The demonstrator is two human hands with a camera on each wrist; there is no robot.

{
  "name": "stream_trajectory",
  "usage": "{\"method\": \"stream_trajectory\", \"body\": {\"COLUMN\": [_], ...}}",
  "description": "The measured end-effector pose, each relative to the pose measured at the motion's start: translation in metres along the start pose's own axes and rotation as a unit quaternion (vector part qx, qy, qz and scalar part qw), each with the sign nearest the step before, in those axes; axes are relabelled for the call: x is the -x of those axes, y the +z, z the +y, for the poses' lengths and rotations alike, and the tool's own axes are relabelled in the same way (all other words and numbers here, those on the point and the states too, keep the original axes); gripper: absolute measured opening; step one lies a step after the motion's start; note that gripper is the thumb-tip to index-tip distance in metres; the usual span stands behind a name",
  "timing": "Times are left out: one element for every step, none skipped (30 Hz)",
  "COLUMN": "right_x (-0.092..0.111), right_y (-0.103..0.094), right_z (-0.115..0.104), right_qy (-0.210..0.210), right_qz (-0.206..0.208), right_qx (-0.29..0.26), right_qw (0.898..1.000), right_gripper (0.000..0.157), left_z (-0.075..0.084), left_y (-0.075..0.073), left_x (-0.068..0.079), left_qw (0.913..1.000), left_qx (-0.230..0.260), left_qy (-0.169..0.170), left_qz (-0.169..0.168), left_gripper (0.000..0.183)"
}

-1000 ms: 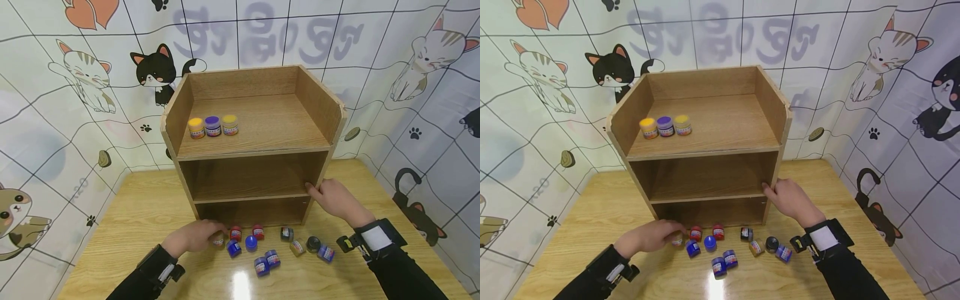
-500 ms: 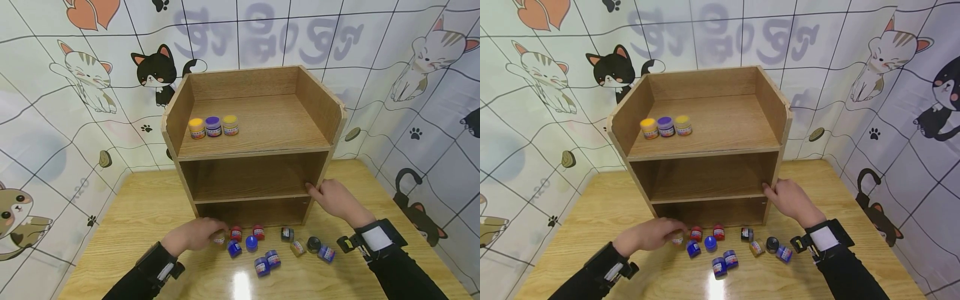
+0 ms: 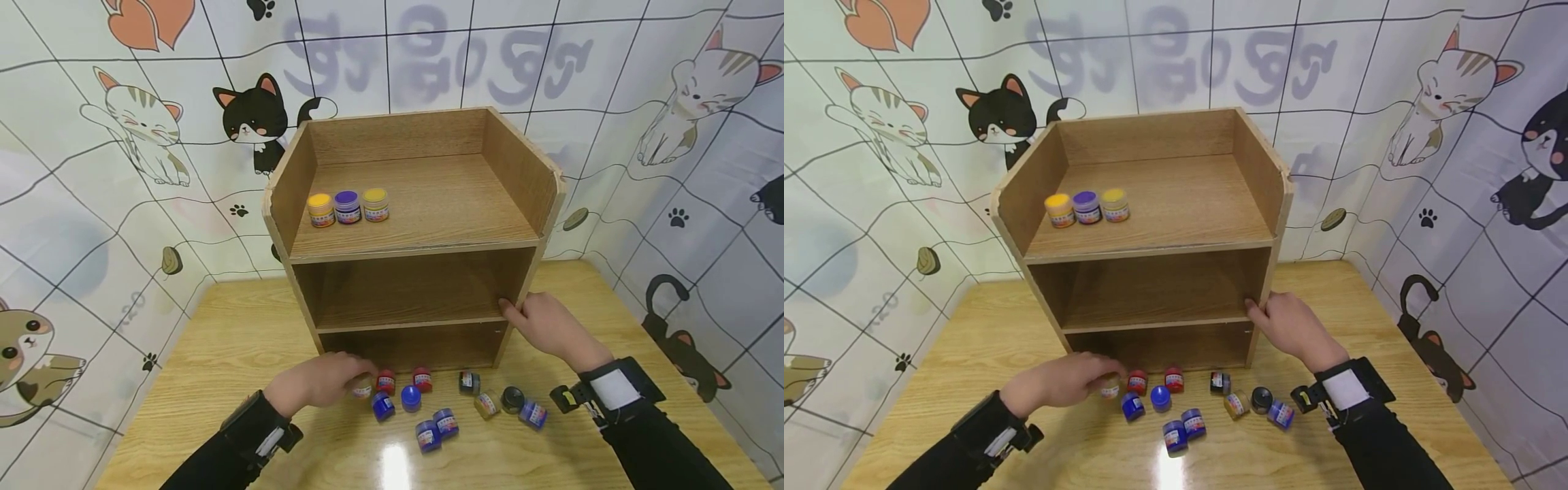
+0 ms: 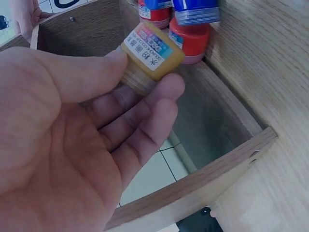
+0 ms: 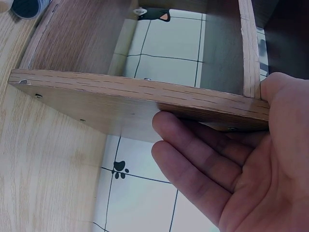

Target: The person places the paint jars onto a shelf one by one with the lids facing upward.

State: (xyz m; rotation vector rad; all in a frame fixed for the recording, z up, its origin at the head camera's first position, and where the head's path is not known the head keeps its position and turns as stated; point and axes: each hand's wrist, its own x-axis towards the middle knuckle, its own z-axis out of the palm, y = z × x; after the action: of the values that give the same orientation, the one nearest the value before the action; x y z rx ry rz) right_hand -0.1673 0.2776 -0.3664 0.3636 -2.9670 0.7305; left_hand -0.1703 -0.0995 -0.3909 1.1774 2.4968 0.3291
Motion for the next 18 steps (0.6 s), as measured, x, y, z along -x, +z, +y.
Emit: {"method": "stream_trajectory", "body": {"right_x": [0.000,0.000,0.000,0.000,0.000,0.000,0.000,0.000,0.000,0.001,0.001,0.000,0.000,0.000,0.000,0.000,0.000,-0.001], "right_y": [0.000,0.000,0.000,0.000,0.000,0.000,0.000,0.000,0.000,0.000,0.000,0.000,0.000,0.000,0.000,0.000,0.000,0.000], "right_z": [0.000,0.000,-0.001,0.000,0.000,0.000,0.000,0.000,0.000,0.000,0.000,0.000,0.000,0.000,0.000,0.000,0.000,0.000], "right_qy": [0.000,0.000,0.000,-0.001,0.000,-0.002,-0.001,0.000,0.000,0.000,0.001,0.000,0.000,-0.002,-0.004,-0.004,-0.006,-0.007], "right_qz": [-0.001,-0.001,-0.001,0.000,0.000,0.001,0.001,0.000,0.000,0.000,0.000,0.000,-0.001,0.000,0.002,0.002,0.003,0.004], "right_qx": [-0.001,-0.002,-0.002,-0.002,-0.001,-0.001,0.002,0.003,0.005,0.005,0.006,0.006,0.007,0.005,0.004,0.004,0.004,0.003], "right_qw": [1.000,1.000,1.000,1.000,1.000,1.000,1.000,1.000,1.000,1.000,1.000,1.000,1.000,1.000,1.000,1.000,1.000,1.000], "right_gripper": [0.050,0.050,0.050,0.050,0.050,0.049,0.049,0.049,0.049,0.049,0.049,0.049,0.049,0.048,0.048,0.048,0.048,0.048], "left_z": [0.001,0.002,0.003,0.004,0.005,0.006,0.008,0.009,0.010,0.011,0.012,0.013,0.014,0.015,0.017,0.018,0.020,0.021], "left_y": [-0.001,-0.002,-0.003,-0.004,-0.005,-0.006,-0.008,-0.009,-0.011,-0.012,-0.013,-0.015,-0.016,-0.018,-0.019,-0.021,-0.023,-0.024], "left_x": [0.000,0.000,0.000,-0.001,-0.001,-0.002,-0.002,-0.003,-0.003,-0.004,-0.004,-0.005,-0.005,-0.006,-0.006,-0.006,-0.007,-0.007], "left_qw": [1.0000,1.0000,1.0000,1.0000,0.9999,0.9999,0.9999,0.9999,0.9999,0.9999,0.9998,0.9998,0.9998,0.9998,0.9997,0.9997,0.9996,0.9995], "left_qx": [-0.002,-0.004,-0.006,-0.007,-0.008,-0.007,-0.006,-0.004,-0.002,0.001,0.003,0.004,0.003,0.003,0.001,0.000,-0.001,-0.002], "left_qy": [0.000,-0.001,-0.002,-0.004,-0.006,-0.007,-0.008,-0.007,-0.006,-0.004,-0.002,0.002,0.006,0.010,0.013,0.016,0.019,0.022], "left_qz": [0.000,0.000,0.000,-0.002,-0.004,-0.007,-0.009,-0.012,-0.014,-0.016,-0.017,-0.018,-0.019,-0.019,-0.020,-0.021,-0.021,-0.021], "left_gripper": [0.027,0.027,0.027,0.027,0.027,0.027,0.028,0.028,0.028,0.028,0.028,0.029,0.029,0.029,0.029,0.029,0.029,0.029]}}
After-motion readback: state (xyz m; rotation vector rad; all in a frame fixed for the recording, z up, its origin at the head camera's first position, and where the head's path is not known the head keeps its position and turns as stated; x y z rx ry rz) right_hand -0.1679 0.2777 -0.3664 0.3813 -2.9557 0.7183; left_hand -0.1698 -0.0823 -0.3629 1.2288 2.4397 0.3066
